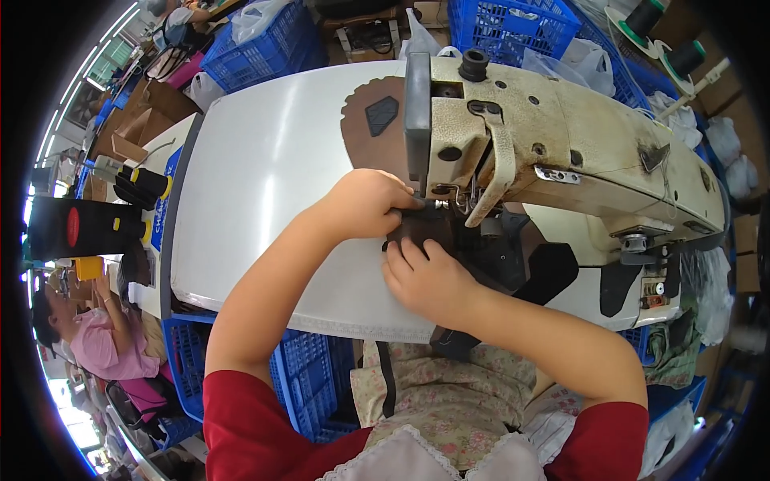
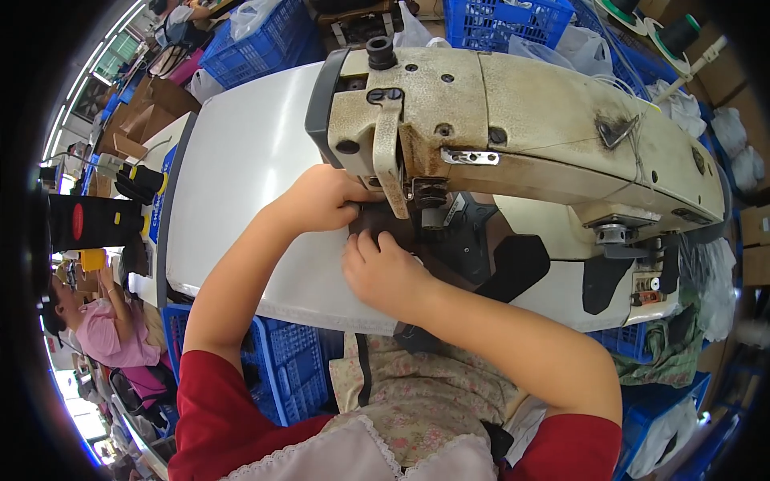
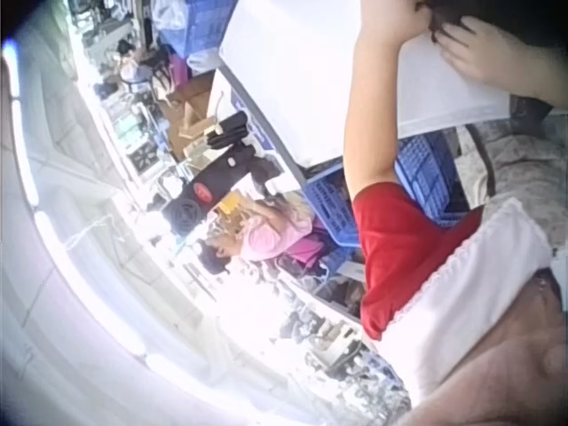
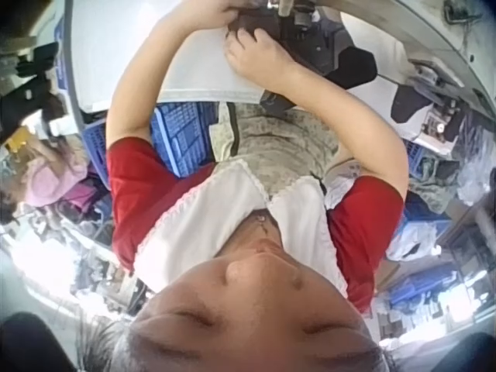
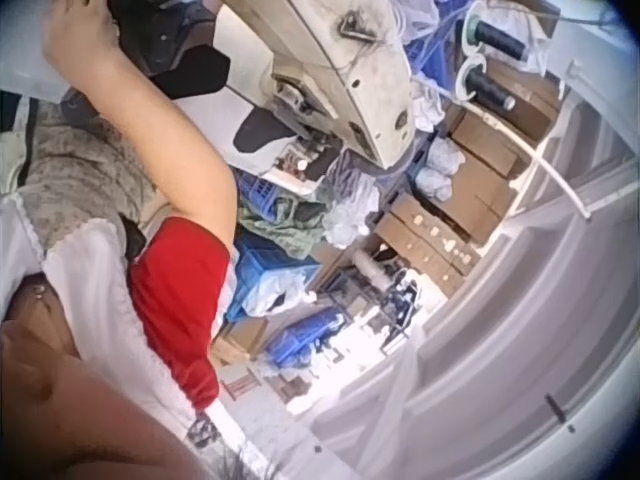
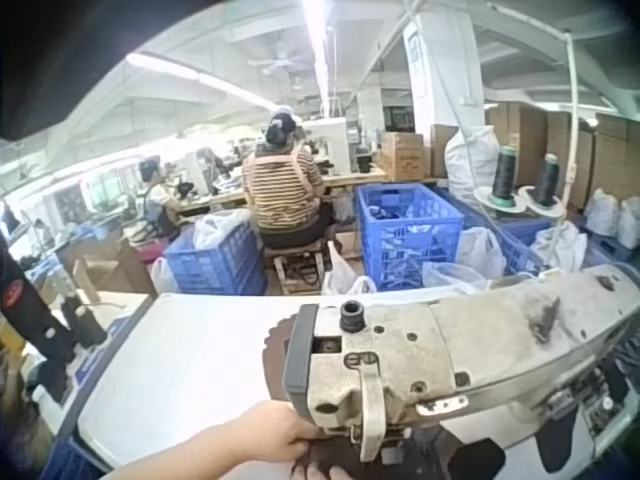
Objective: Sewing leather shoe components together using an industrial sewing machine.
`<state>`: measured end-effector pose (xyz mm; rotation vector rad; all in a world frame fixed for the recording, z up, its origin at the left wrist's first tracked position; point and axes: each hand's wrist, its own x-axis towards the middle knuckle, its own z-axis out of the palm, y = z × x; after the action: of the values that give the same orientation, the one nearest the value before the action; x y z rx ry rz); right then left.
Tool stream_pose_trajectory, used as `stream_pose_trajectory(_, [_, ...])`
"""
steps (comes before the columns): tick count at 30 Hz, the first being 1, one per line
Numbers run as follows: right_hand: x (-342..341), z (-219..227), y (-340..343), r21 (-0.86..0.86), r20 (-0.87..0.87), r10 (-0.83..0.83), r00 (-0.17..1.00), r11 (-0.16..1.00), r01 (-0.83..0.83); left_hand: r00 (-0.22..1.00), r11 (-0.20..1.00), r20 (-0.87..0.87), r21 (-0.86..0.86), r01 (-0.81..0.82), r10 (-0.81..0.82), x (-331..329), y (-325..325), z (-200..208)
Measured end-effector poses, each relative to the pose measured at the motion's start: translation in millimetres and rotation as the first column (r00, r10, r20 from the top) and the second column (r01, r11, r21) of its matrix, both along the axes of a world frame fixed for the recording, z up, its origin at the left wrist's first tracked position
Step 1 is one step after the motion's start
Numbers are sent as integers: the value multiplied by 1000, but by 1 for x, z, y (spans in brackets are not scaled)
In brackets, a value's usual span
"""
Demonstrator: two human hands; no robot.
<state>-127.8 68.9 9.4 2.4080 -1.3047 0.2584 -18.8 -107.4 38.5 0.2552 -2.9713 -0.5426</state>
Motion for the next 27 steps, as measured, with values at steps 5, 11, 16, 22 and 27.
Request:
stream_pose_trajectory(5, [10, 0, 0, -13, 144, -192, 971, 980, 196, 994, 999, 98, 15, -40, 39, -2, 8, 11])
stream_pose_trajectory(11, [-4, -12, -1, -7, 255, -363, 896, 926, 377, 997, 994, 33, 81, -78, 76, 4, 14, -8])
stream_pose_trajectory(16, [-14, -17, 16, 117, 300, -398, 867, 917, 380, 991, 984, -90, 154, -84, 98, 8, 14, -31])
stream_pose_trajectory(22, [-33, -1, 28, 213, 360, -376, 853, 924, 318, 981, 998, -194, 64, -20, 32, 11, 12, -42])
stream_pose_trajectory(27, [-45, -3, 36, 255, 404, -361, 840, 927, 275, 963, 996, -262, -84, 35, -56, 8, 12, -46])
